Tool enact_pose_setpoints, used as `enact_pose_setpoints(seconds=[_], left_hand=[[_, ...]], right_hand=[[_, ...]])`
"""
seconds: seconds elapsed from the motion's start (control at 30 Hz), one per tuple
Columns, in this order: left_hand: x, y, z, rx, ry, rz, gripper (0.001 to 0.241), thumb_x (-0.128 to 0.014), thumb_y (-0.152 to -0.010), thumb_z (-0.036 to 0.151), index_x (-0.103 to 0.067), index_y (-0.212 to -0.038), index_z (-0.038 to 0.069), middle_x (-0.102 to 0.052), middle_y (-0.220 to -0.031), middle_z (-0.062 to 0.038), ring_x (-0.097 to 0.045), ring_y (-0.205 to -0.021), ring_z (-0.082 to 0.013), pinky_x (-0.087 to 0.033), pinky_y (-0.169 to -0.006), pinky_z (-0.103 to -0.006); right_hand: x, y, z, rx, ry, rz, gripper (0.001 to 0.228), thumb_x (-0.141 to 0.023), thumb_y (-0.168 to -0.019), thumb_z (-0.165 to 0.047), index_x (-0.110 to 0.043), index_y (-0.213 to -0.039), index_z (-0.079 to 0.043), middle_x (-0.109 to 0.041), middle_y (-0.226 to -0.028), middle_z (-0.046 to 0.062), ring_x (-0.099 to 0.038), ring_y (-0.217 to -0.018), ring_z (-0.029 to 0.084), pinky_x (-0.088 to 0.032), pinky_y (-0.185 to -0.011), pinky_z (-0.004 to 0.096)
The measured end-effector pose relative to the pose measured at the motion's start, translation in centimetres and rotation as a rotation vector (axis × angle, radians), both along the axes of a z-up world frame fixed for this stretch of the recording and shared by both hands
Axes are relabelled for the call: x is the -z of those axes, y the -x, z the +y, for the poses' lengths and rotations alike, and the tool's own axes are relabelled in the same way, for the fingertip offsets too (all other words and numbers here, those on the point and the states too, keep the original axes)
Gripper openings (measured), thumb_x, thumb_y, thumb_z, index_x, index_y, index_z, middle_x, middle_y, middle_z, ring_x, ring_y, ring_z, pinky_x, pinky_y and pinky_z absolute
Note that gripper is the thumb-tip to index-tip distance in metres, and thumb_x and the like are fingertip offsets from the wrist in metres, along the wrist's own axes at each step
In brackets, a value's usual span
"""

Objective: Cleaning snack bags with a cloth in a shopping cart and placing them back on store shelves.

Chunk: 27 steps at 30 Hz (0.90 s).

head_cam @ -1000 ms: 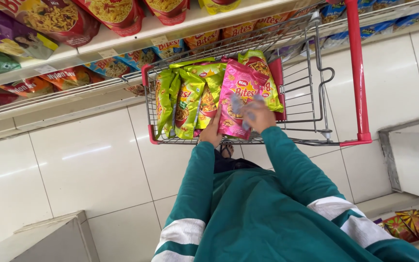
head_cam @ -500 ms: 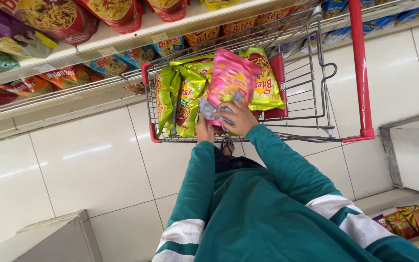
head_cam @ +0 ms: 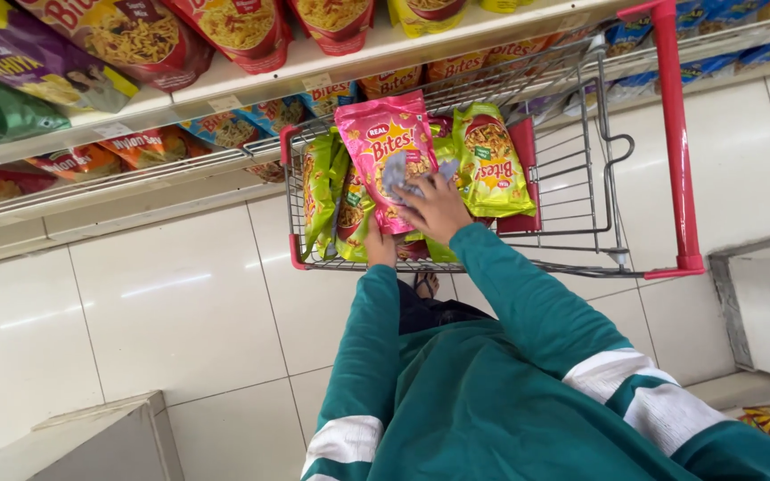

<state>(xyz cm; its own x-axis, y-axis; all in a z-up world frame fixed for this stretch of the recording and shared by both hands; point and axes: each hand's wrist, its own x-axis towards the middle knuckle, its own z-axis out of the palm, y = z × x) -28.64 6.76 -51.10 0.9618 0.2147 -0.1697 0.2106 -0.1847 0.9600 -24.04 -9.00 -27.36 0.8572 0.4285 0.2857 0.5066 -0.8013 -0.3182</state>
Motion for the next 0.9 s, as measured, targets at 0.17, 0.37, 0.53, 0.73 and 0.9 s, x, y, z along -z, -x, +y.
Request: enact_pose_setpoints(seconds=[0.17, 0.37, 0.53, 0.73, 0.9], left_hand=[[-3.3, 0.1, -0.2, 0.079, -0.021, -0.025, 0.077, -0.058, -0.084, 0.0, -0.032, -0.157, 0.002, -0.067, -0.13, -0.024, -0.067, -0.117, -0.0345, -0.051, -0.102, -0.0402], [-3.3, -0.4, -0.9, 0.037, 0.337, -0.008, 0.096, -0.09, -0.082, 0.013, -0.028, -0.154, -0.002, -0.056, -0.137, -0.019, -0.058, -0.123, -0.0258, -0.05, -0.101, -0.0363], [-10.6, -1.4, -0.5, -0.22, 0.429, -0.038, 0.075, -0.093, -0.074, 0.018, -0.059, -0.134, -0.012, -0.073, -0.116, -0.014, -0.07, -0.101, -0.0182, -0.058, -0.091, -0.0299], [-20.4, -1.6, 0.3, -0.259, 0.167, -0.11, 0.065, -0.095, -0.069, 0.02, -0.067, -0.123, -0.003, -0.077, -0.107, -0.013, -0.071, -0.092, -0.021, -0.059, -0.087, -0.0342], [-23.2, -2.9, 0.4, 0.121, -0.593, -0.65, 0.061, -0.086, -0.074, 0.009, -0.069, -0.132, 0.019, -0.07, -0.134, -0.004, -0.054, -0.132, -0.0334, -0.045, -0.114, -0.0431]], right_hand=[[5.4, -2.6, -4.1, -0.054, 0.02, 0.103, 0.041, -0.064, -0.099, -0.035, -0.064, -0.139, -0.03, -0.06, -0.133, 0.009, -0.059, -0.116, 0.038, -0.052, -0.097, 0.048], [5.1, -2.3, -4.3, 0.237, -0.028, 0.402, 0.056, -0.063, -0.102, -0.031, -0.047, -0.155, -0.027, -0.047, -0.138, 0.029, -0.056, -0.112, 0.049, -0.051, -0.093, 0.054], [3.9, 0.5, -4.4, 0.164, -0.201, 0.378, 0.057, -0.066, -0.099, -0.025, -0.048, -0.152, -0.03, -0.05, -0.136, 0.027, -0.06, -0.114, 0.043, -0.053, -0.095, 0.05], [10.2, -0.5, -8.9, 0.171, -0.385, 0.318, 0.053, -0.065, -0.098, -0.019, -0.055, -0.15, -0.016, -0.058, -0.128, 0.021, -0.062, -0.116, 0.039, -0.052, -0.102, 0.045], [11.9, -2.2, -11.1, 0.732, -1.292, 0.093, 0.045, -0.057, -0.108, -0.023, -0.05, -0.148, -0.005, -0.059, -0.142, 0.015, -0.06, -0.123, 0.025, -0.049, -0.107, 0.038]])
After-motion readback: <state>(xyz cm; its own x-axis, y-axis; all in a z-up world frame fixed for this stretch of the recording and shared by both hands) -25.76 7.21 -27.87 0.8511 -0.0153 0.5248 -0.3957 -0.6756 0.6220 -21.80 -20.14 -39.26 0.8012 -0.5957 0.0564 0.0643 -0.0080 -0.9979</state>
